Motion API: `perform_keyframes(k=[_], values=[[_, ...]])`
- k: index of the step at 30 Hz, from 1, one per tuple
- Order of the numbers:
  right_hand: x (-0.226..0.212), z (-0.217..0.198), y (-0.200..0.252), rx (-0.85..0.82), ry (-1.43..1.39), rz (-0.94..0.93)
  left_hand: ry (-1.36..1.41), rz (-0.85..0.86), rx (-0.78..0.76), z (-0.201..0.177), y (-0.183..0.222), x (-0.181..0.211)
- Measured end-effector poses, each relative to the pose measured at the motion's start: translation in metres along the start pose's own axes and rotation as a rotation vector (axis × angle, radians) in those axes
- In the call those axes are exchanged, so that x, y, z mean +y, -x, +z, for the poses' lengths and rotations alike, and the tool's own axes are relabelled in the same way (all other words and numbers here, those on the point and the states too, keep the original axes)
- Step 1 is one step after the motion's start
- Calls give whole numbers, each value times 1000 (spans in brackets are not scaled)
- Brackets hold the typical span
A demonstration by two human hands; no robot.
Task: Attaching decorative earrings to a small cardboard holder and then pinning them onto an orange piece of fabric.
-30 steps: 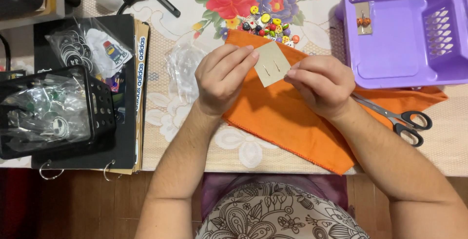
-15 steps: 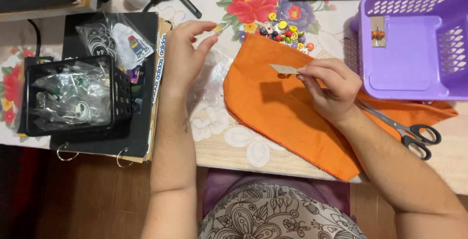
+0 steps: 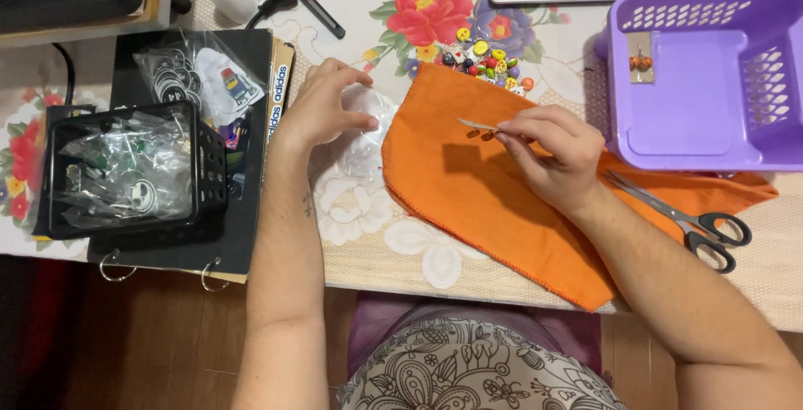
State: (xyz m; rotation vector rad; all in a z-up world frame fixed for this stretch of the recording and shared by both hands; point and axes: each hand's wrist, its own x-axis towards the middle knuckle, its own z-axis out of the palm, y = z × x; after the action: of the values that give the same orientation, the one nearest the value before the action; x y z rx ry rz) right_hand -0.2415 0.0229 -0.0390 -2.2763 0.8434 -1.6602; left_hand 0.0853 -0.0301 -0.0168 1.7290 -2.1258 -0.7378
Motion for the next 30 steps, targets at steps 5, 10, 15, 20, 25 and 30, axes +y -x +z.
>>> perform_keyframes(k=[5, 10, 15, 20, 25, 30], values=[[1, 0, 1, -4, -12, 16, 31, 89, 143, 12, -20, -27], [0, 0, 1, -5, -19, 30, 100, 125, 274, 15, -25, -32], [-1, 1, 0, -25, -67, 74, 237, 98, 480, 6, -26, -22], [-7, -2, -4, -143, -154, 155, 586, 201, 473, -9, -5, 54], [-8, -2, -4, -280, -322, 347, 868, 316, 347, 30, -6, 94], [0, 3, -3, -137, -363, 370, 754, 364, 356, 69, -2, 109]])
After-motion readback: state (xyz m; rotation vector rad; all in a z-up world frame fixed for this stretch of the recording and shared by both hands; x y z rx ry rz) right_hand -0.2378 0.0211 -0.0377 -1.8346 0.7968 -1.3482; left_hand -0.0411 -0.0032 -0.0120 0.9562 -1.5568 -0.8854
